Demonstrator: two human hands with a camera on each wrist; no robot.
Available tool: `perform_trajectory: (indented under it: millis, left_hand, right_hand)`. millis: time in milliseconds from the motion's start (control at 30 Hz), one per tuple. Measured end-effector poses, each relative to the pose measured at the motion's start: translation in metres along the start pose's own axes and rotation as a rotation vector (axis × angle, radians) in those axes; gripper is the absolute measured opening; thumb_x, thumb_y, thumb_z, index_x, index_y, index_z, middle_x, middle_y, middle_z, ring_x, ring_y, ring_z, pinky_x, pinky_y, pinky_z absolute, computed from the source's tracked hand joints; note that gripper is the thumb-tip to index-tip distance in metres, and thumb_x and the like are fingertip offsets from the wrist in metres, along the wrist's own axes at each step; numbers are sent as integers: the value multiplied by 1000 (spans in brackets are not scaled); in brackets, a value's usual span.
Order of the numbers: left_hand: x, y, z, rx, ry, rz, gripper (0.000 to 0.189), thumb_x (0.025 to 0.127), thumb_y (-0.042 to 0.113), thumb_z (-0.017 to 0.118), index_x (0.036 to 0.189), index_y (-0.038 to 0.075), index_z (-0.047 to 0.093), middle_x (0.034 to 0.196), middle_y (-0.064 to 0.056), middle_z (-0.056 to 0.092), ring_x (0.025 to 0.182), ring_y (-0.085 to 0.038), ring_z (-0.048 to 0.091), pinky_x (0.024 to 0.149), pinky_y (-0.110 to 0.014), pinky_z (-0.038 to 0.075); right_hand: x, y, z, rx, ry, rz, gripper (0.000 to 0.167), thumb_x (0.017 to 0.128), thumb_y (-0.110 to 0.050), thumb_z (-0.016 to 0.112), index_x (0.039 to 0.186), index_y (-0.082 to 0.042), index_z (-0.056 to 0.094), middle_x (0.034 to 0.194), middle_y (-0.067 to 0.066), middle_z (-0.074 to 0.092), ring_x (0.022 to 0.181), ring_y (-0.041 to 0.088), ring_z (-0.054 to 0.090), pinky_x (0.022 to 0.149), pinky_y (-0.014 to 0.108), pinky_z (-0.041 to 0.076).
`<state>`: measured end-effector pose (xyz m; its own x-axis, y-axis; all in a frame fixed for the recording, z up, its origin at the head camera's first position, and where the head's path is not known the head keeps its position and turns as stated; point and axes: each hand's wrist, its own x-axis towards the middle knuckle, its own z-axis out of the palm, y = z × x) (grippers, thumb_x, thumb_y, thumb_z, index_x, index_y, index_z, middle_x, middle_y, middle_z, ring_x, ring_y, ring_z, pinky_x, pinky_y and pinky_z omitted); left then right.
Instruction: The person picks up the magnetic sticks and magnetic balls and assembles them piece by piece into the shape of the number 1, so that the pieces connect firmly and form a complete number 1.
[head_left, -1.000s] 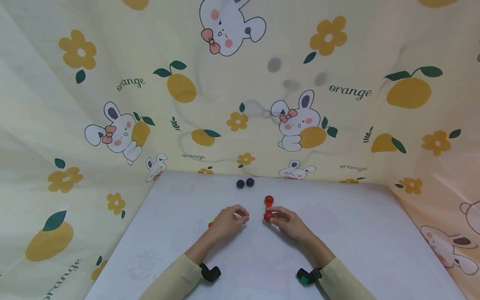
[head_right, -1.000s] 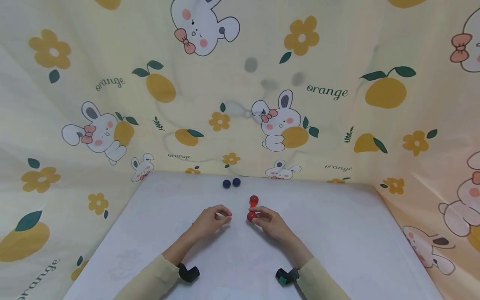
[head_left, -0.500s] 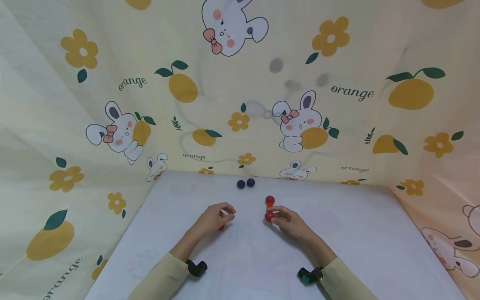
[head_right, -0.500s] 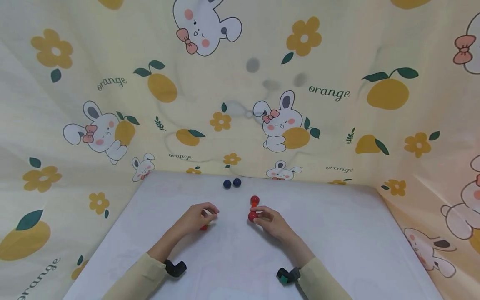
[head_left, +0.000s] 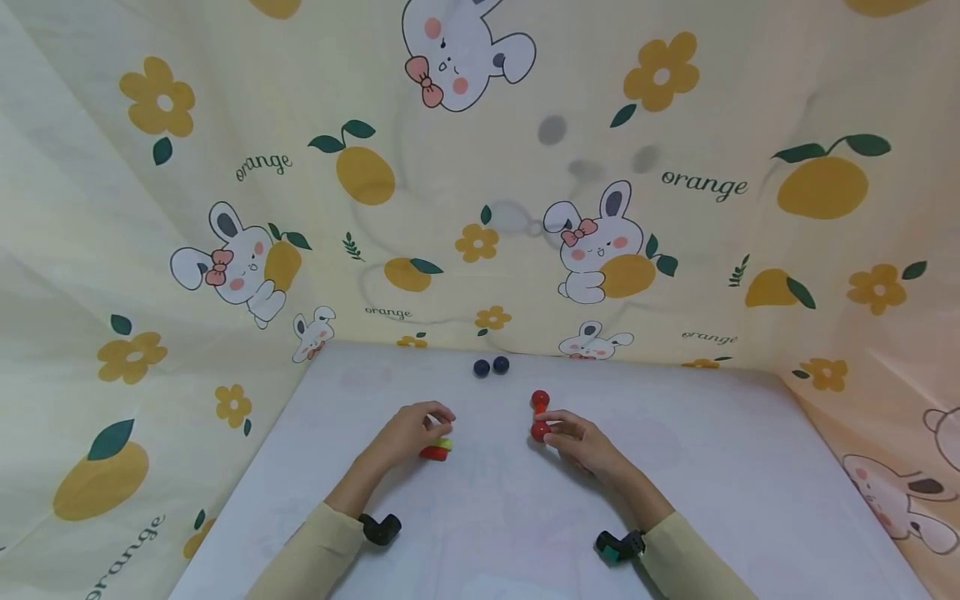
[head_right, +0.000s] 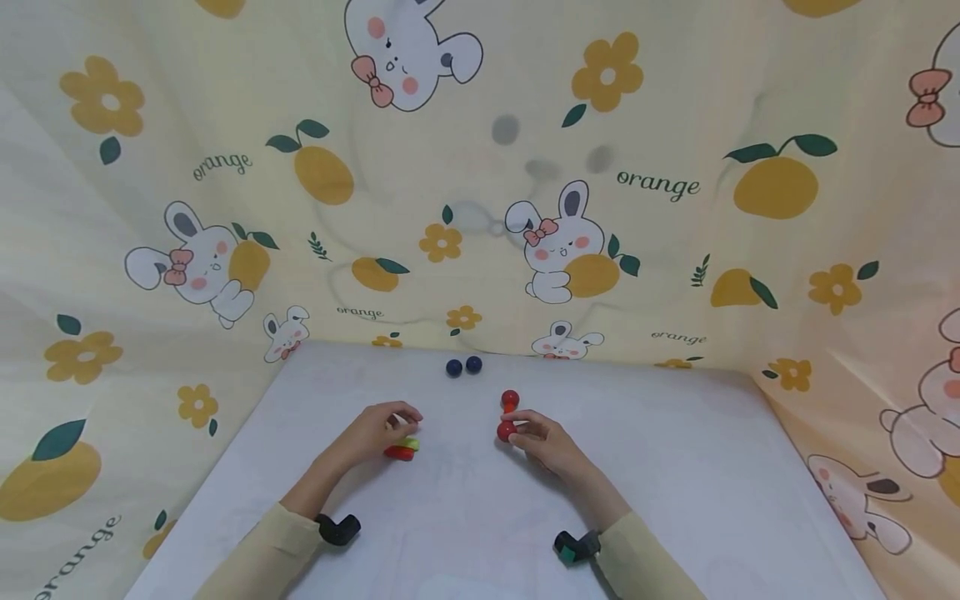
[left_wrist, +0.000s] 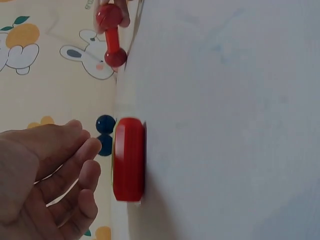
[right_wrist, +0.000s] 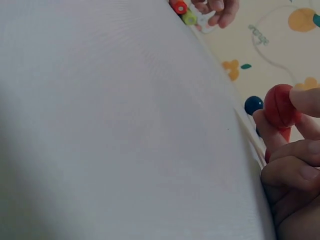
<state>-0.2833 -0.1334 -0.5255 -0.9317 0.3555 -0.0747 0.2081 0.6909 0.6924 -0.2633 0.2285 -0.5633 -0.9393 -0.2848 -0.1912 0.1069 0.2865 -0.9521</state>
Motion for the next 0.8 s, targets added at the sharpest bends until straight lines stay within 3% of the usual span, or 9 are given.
perform_trajectory:
  millis: [300, 600, 800]
  left_hand:
    - [-2, -10, -3, 51, -28, -39, 14, 102, 24, 76, 116, 21, 79, 109, 5, 74, 93, -16, 60, 81, -34, 54]
    - [-2, -20, -4, 94, -36, -12, 11, 101, 22, 78, 111, 22, 81, 103, 8, 73, 90, -14, 59, 82, -34, 53]
    - [-2, -22, -5, 116, -51, -21, 11, 100, 24, 79, 110, 22, 82, 102, 8, 72, 90, -13, 59, 83, -35, 53]
  right_hand:
    - [-1, 0, 2, -14, 12, 10, 42, 104, -29, 73, 144, -20, 65, 138, 9, 67, 114, 26, 57, 79, 32, 47]
    - [1, 4, 3, -18, -9, -23, 41, 105, -27, 73, 144, -17, 65, 141, 14, 64, 115, 28, 55, 77, 29, 47]
    - [4, 4, 4, -4, 13, 16, 40, 101, -28, 77, 140, -21, 69, 136, 13, 65, 116, 28, 54, 75, 30, 47]
